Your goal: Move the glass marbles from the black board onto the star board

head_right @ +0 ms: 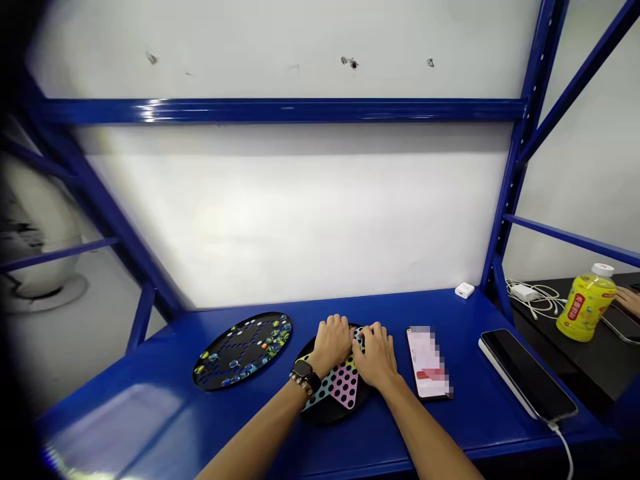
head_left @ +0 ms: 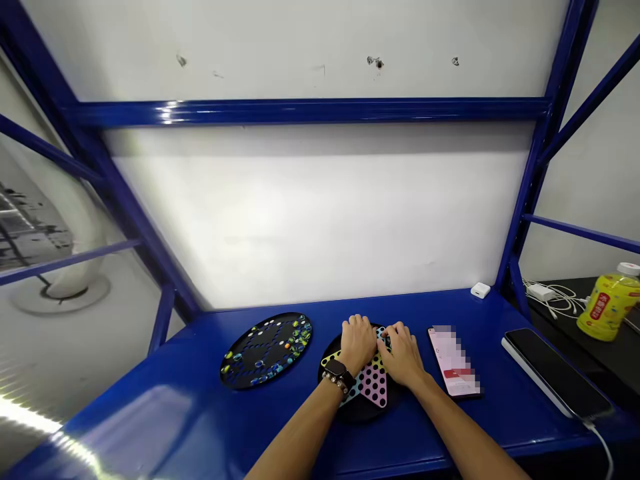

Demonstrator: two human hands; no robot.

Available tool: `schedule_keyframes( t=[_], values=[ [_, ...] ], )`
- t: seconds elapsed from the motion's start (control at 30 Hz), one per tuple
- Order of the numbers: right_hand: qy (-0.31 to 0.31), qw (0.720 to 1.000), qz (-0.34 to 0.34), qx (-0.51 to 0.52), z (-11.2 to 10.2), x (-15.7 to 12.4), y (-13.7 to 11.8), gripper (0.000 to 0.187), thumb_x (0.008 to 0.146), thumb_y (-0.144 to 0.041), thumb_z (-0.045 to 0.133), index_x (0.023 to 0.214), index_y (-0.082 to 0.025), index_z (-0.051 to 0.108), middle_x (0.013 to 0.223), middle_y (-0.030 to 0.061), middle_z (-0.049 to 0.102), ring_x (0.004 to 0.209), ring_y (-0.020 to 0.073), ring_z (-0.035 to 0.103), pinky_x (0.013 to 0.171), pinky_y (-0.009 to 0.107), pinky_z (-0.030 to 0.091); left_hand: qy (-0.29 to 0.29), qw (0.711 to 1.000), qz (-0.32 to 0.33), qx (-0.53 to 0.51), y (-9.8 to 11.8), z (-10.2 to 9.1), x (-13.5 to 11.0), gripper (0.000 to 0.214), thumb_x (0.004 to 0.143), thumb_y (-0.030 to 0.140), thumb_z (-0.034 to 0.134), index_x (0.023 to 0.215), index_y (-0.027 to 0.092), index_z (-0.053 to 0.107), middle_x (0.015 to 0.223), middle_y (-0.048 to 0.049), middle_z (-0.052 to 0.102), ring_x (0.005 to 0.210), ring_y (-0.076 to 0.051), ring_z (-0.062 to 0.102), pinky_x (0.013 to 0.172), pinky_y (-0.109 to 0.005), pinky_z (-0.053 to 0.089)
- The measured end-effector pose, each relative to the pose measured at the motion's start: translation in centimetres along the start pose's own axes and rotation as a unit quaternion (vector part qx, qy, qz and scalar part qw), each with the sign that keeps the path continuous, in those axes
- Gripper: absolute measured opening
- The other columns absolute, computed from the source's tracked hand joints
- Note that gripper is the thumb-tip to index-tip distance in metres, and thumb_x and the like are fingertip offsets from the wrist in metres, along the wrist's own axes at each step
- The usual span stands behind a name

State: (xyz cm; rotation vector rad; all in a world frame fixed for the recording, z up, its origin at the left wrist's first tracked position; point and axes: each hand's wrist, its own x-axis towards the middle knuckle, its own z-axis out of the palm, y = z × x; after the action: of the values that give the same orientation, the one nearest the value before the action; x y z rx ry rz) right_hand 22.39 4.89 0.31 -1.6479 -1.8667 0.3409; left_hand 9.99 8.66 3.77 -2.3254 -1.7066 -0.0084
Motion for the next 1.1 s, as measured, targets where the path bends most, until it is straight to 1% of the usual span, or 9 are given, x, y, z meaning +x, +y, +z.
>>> schedule_keyframes(
  t=[0.2, 0.37, 0.5, 0.6, 0.77, 0.87, 0.97, 1.03, 1.1],
  values=[
    [0.002, 1.0, 0.004, 0.007, 0.1, 0.0, 0.1, 0.018, 0.095, -0.035, 0.046, 0.097, -0.023, 0.06, 0.109, 0.0073, 0.059, 0.104, 0.0253, 0.054, 0.087, 0.039, 0.039, -0.023, 0.999, 0.034, 0.008, 0.2, 0.2, 0.6, 0.027, 0.093, 0.016, 0.042, 0.101, 0.009, 0.067, 0.098, -0.02, 0.061, 0.094, -0.031, 0.056, 0.074, -0.039, 0.043],
    [0.005, 1.0, 0.009, 0.014, 0.2, -0.1, 0.3, 0.019, 0.094, -0.036, 0.046, 0.099, -0.024, 0.06, 0.11, 0.0082, 0.06, 0.105, 0.0261, 0.055, 0.088, 0.04, 0.039, -0.017, 0.998, 0.06, -0.006, -0.4, 0.5, 0.6, 0.028, 0.094, 0.02, 0.042, 0.101, 0.011, 0.068, 0.101, -0.0201, 0.061, 0.096, -0.032, 0.057, 0.075, -0.04, 0.045],
    [0.012, 1.0, 0.014, 0.01, 0.4, 1.1, 0.4, 0.028, 0.094, -0.034, 0.046, 0.116, -0.022, 0.059, 0.117, 0.0114, 0.06, 0.109, 0.0277, 0.055, 0.088, 0.04, 0.04, -0.013, 0.997, 0.077, -0.019, -1.1, 0.7, 0.5, 0.036, 0.099, 0.023, 0.032, 0.108, 0.01, 0.065, 0.1, -0.019, 0.063, 0.095, -0.031, 0.058, 0.075, -0.04, 0.046],
    [-0.005, 1.0, 0.002, -0.022, 0.8, 3.1, 0.2, 0.034, 0.096, -0.03, 0.042, 0.125, -0.022, 0.058, 0.119, 0.0129, 0.06, 0.109, 0.0281, 0.056, 0.087, 0.04, 0.04, -0.013, 0.996, 0.083, -0.024, -1.4, 0.8, 0.6, 0.035, 0.099, 0.023, 0.033, 0.109, 0.01, 0.064, 0.102, -0.0183, 0.064, 0.096, -0.03, 0.06, 0.076, -0.038, 0.047],
    [-0.055, 0.997, -0.031, -0.032, 1.5, 5.5, 0.8, 0.031, 0.096, -0.021, 0.039, 0.096, -0.022, 0.069, 0.1, 0.008, 0.065, 0.092, 0.0198, 0.062, 0.077, 0.03, 0.042, -0.018, 0.996, 0.078, -0.037, -1.5, 1.0, 0.6, 0.038, 0.101, 0.025, 0.028, 0.108, 0.011, 0.062, 0.101, -0.0183, 0.066, 0.094, -0.028, 0.064, 0.076, -0.037, 0.049],
    [-0.021, 0.999, -0.027, 0.017, 1.7, 5.8, 1.7, 0.032, 0.097, -0.021, 0.038, 0.091, -0.021, 0.07, 0.095, 0.0068, 0.066, 0.089, 0.0177, 0.062, 0.077, 0.027, 0.043, -0.023, 0.997, 0.063, -0.049, -1.4, 1.1, 0.7, 0.038, 0.101, 0.026, 0.027, 0.11, 0.01, 0.06, 0.099, -0.0186, 0.067, 0.092, -0.029, 0.066, 0.075, -0.037, 0.05],
    [0.034, 0.994, -0.001, 0.103, 1.6, 6.0, 2.5, 0.033, 0.096, -0.025, 0.038, 0.091, -0.02, 0.07, 0.095, 0.0082, 0.069, 0.094, 0.0196, 0.064, 0.084, 0.029, 0.045, -0.033, 0.996, 0.054, -0.066, -1.6, 1.3, 1.0, 0.035, 0.101, 0.028, 0.03, 0.11, 0.01, 0.059, 0.093, -0.0169, 0.069, 0.089, -0.028, 0.068, 0.074, -0.036, 0.05],
    [0.073, 0.981, 0.023, 0.179, 1.4, 6.2, 2.7, 0.032, 0.093, -0.027, 0.04, 0.088, -0.02, 0.07, 0.094, 0.008, 0.071, 0.094, 0.0208, 0.064, 0.083, 0.03, 0.047, -0.039, 0.995, 0.053, -0.079, -2.1, 1.4, 1.2, 0.033, 0.101, 0.03, 0.032, 0.107, 0.011, 0.058, 0.091, -0.0152, 0.071, 0.087, -0.027, 0.069, 0.073, -0.035, 0.05],
    [0.096, 0.95, 0.067, 0.289, 1.2, 6.6, 2.6, 0.028, 0.09, -0.032, 0.044, 0.084, -0.021, 0.069, 0.085, 0.006, 0.07, 0.081, 0.0197, 0.064, 0.07, 0.029, 0.049, -0.039, 0.994, 0.052, -0.092, -2.7, 1.2, 1.5, 0.031, 0.101, 0.03, 0.032, 0.105, 0.013, 0.058, 0.09, -0.0133, 0.071, 0.084, -0.025, 0.07, 0.072, -0.033, 0.049]
  ],
)
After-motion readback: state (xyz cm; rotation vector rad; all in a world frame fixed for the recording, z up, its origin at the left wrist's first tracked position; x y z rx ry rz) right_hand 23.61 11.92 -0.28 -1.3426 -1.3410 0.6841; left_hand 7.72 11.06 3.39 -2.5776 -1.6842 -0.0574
